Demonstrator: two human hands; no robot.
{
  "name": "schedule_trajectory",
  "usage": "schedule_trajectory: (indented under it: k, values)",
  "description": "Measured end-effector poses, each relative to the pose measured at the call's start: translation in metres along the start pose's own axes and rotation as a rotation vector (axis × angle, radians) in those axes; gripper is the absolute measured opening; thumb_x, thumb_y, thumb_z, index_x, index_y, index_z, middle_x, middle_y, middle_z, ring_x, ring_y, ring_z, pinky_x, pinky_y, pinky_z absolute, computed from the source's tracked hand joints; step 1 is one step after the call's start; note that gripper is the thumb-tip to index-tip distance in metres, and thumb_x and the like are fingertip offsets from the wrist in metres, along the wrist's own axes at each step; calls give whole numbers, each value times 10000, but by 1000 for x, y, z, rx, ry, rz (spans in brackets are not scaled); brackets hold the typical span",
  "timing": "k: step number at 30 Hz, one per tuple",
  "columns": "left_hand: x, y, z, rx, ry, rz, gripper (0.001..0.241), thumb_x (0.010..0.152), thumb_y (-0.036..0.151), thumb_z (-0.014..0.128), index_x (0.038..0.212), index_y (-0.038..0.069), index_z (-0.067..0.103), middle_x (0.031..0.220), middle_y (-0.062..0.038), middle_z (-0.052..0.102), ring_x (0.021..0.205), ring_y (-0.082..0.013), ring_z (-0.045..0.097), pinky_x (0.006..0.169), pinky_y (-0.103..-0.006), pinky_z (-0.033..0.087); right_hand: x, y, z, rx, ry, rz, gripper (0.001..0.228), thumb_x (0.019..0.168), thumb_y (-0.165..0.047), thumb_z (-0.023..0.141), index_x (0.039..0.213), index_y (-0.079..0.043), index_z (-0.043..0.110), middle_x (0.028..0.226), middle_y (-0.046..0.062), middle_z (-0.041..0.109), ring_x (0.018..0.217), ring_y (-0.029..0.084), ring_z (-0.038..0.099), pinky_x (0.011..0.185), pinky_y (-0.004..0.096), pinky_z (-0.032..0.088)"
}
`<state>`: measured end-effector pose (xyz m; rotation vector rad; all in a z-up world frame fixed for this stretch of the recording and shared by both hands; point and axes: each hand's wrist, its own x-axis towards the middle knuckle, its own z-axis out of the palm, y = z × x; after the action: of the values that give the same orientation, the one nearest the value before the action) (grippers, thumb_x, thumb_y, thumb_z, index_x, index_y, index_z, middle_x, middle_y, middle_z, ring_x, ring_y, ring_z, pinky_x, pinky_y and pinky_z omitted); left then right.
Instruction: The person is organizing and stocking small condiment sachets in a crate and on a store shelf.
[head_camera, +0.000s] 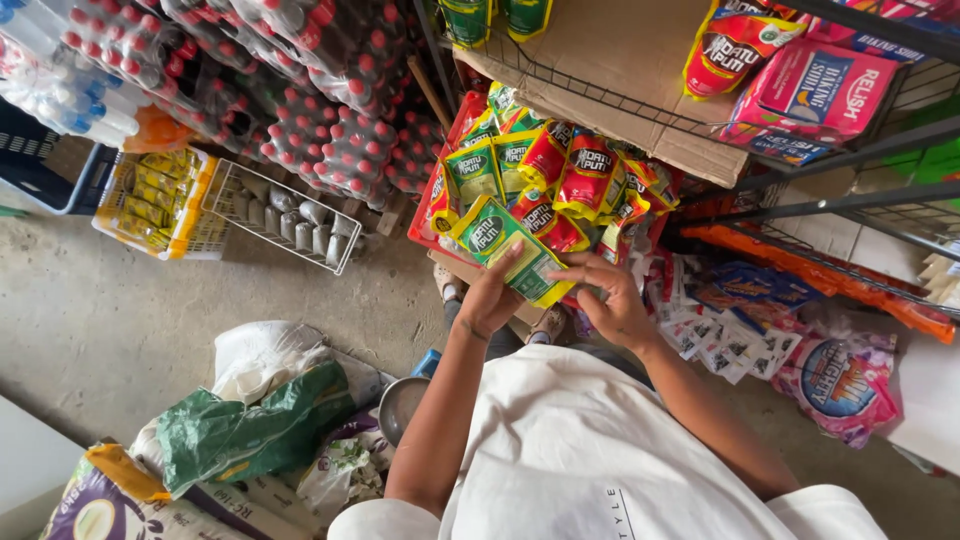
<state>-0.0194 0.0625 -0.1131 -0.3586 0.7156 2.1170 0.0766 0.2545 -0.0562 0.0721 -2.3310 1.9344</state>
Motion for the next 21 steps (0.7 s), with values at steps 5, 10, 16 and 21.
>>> schedule_trajectory:
  k: [5,10,16,21]
  values:
    - [-2,23,4,520,-1,140,398,913,223,794,1237,29,668,1152,-62,741,1014,-168,725,900,-361,605,30,-14,14,252,44,137,383,915,-128,685,1291,-66,647,1228,65,671,1067,113,667,908,277,565]
    - [9,37,10,957,-200,125,429,823,239,872,1165,34,715,1062,-33,768,917,-107,710,835,-324,597,55,-4,35,173,248,239,341,911,-309,763,1136,-62,694,1024,1,729,894,68,678,751,256,566]
    - [11,65,36,894,-121,15,454,790,267,891,1118,7,715,983,-42,769,823,-114,710,763,-325,606,82,21,56,-18,682,260,334,1034,-336,670,858,-53,695,724,-82,652,663,22,549,583,241,441]
    - [4,103,45,1149,-140,163,414,838,253,861,1105,-24,705,954,-64,780,812,-118,726,750,-311,607,108,34,75,-59,927,166,464,1082,-313,684,725,-45,558,662,-95,500,639,12,386,559,248,310]
